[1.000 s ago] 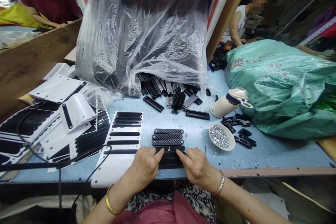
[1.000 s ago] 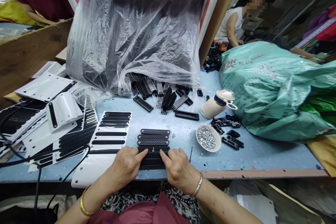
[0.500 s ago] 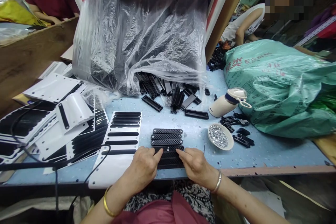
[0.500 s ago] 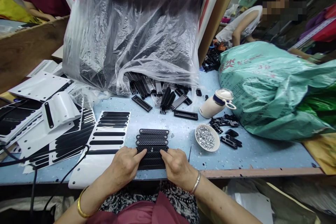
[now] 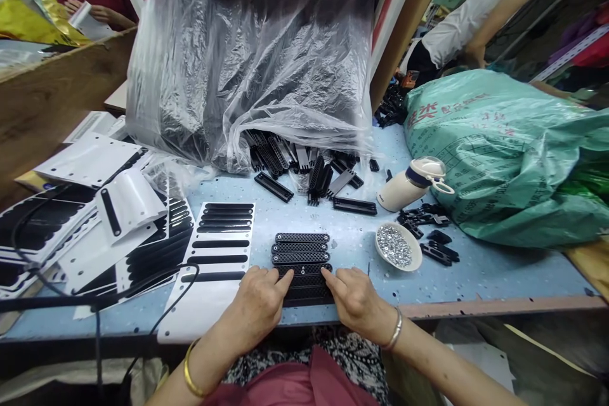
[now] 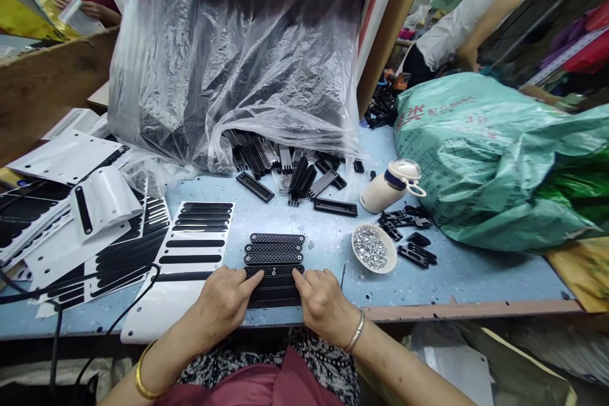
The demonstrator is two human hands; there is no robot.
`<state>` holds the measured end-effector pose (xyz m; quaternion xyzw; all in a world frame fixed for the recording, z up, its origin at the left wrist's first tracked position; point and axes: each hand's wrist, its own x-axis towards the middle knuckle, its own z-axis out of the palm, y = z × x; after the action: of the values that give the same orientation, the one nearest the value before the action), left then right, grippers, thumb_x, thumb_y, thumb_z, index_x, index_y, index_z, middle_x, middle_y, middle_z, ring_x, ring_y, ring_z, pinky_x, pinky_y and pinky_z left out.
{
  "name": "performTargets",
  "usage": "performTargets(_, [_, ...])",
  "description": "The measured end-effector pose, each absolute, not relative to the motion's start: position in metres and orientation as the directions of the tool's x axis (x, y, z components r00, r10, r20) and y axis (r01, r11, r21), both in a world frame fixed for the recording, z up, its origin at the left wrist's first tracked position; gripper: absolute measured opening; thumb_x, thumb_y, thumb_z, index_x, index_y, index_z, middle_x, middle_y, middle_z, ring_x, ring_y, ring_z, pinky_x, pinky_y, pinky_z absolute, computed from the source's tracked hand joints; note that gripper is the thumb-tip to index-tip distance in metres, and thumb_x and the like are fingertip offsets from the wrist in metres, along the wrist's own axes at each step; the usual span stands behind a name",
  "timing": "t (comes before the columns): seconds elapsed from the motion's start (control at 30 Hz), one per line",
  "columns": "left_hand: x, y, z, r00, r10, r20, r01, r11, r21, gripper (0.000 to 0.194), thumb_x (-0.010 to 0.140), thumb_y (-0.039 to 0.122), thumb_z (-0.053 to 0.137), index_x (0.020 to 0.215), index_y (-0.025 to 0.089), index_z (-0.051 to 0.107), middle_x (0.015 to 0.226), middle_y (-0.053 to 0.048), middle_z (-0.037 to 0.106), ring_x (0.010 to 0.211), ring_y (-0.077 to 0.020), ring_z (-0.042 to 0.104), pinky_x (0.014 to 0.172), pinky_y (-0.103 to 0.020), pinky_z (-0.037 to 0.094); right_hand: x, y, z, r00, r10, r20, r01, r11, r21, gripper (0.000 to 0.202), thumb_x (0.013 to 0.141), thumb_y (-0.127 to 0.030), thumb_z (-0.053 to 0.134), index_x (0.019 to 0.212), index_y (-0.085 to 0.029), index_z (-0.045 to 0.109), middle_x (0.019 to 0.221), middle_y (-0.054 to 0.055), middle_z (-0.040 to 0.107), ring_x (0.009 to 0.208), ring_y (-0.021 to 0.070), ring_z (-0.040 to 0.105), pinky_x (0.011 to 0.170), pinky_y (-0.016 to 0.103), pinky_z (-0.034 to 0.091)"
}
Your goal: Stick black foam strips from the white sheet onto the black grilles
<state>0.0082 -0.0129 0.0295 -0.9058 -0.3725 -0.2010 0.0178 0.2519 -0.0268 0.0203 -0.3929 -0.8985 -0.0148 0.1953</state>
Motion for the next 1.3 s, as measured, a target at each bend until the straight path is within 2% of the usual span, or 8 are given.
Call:
performTargets(0.1, [0.008,-0.013,0.028,0.64,0.674,0.368,0.685,-0.718,0.124,0.04,0.074,0.0,0.043,0.109,0.01,0.061,0.064,-0.004,0.057,0.055,-0.0211,0.052,0.052,-0.036,0.045,0.258,-0.026,0.016,-0.567,0.704,0.427,0.712,0.68,-0.175,0.036,0.083,0.0,0.041,0.115,-0.008,0.057,0.065,0.002,0.05,0.058,0.0156,0.044,0.054,0.029,0.035])
performTargets(0.23, [0.008,-0.013,0.027,0.644,0.672,0.366,0.683,-0.72,0.122,0.039,0.074,0.0,0.044,0.108,0.009,0.061,0.064,-0.004,0.057,0.054,-0.0215,0.052,0.051,-0.036,0.045,0.262,-0.026,0.015,-0.542,0.724,0.427,0.716,0.664,-0.216,0.034,0.086,-0.002,0.04,0.115,-0.01,0.056,0.065,0.002,0.052,0.058,0.0153,0.045,0.053,0.028,0.036])
performTargets(0.43, [0.009,-0.013,0.03,0.647,0.679,0.346,0.69,-0.715,0.111,0.04,0.075,0.0,0.042,0.109,0.01,0.06,0.065,-0.004,0.056,0.055,-0.0198,0.051,0.053,-0.035,0.044,0.262,-0.026,0.015,-0.59,0.7,0.402,0.709,0.688,-0.157,0.039,0.083,0.002,0.038,0.118,-0.007,0.053,0.066,0.002,0.052,0.058,0.0163,0.045,0.052,0.03,0.035])
performTargets(0.67, [-0.003,-0.018,0.032,0.633,0.707,0.315,0.726,-0.684,0.077,0.043,0.074,0.0,0.045,0.112,0.012,0.059,0.065,-0.003,0.054,0.056,-0.0193,0.05,0.054,-0.034,0.042,0.263,-0.024,0.009,-0.579,0.69,0.434,0.67,0.706,-0.23,0.041,0.086,0.0,0.04,0.125,-0.009,0.046,0.067,0.002,0.053,0.059,0.0163,0.046,0.053,0.03,0.038])
performTargets(0.93, [-0.02,-0.019,0.027,0.595,0.734,0.328,0.77,-0.637,0.028,0.042,0.074,0.0,0.046,0.111,0.016,0.06,0.064,-0.002,0.053,0.055,-0.0176,0.048,0.055,-0.031,0.039,0.263,-0.026,0.005,-0.587,0.669,0.456,0.661,0.721,-0.207,0.042,0.086,0.002,0.038,0.126,-0.007,0.045,0.066,0.002,0.052,0.058,0.0169,0.045,0.052,0.03,0.037])
performTargets(1.03, [-0.022,-0.019,0.027,0.604,0.715,0.352,0.755,-0.655,0.035,0.042,0.073,-0.001,0.044,0.11,0.014,0.059,0.063,-0.002,0.053,0.054,-0.0178,0.048,0.054,-0.031,0.038,0.262,-0.025,0.009,-0.576,0.668,0.471,0.66,0.72,-0.213,0.037,0.088,0.0,0.039,0.123,-0.007,0.048,0.064,0.002,0.052,0.058,0.0165,0.045,0.052,0.029,0.037])
performTargets(1.13, [-0.021,-0.018,0.03,0.609,0.701,0.371,0.737,-0.673,0.061,0.04,0.073,-0.001,0.043,0.107,0.013,0.059,0.062,-0.002,0.054,0.053,-0.0186,0.049,0.052,-0.031,0.037,0.259,-0.022,0.013,-0.523,0.691,0.498,0.648,0.702,-0.294,0.025,0.091,-0.005,0.043,0.112,-0.008,0.056,0.063,0.002,0.051,0.056,0.015,0.045,0.051,0.028,0.037])
performTargets(1.3, [-0.005,-0.013,0.041,0.563,0.722,0.403,0.739,-0.657,0.146,0.022,0.084,0.005,0.044,0.094,0.014,0.062,0.061,-0.002,0.054,0.055,-0.0194,0.05,0.053,-0.032,0.037,0.244,-0.009,0.023,-0.477,0.74,0.473,0.629,0.664,-0.404,0.023,0.092,-0.008,0.042,0.098,-0.012,0.065,0.062,0.002,0.052,0.055,0.0136,0.047,0.05,0.026,0.036])
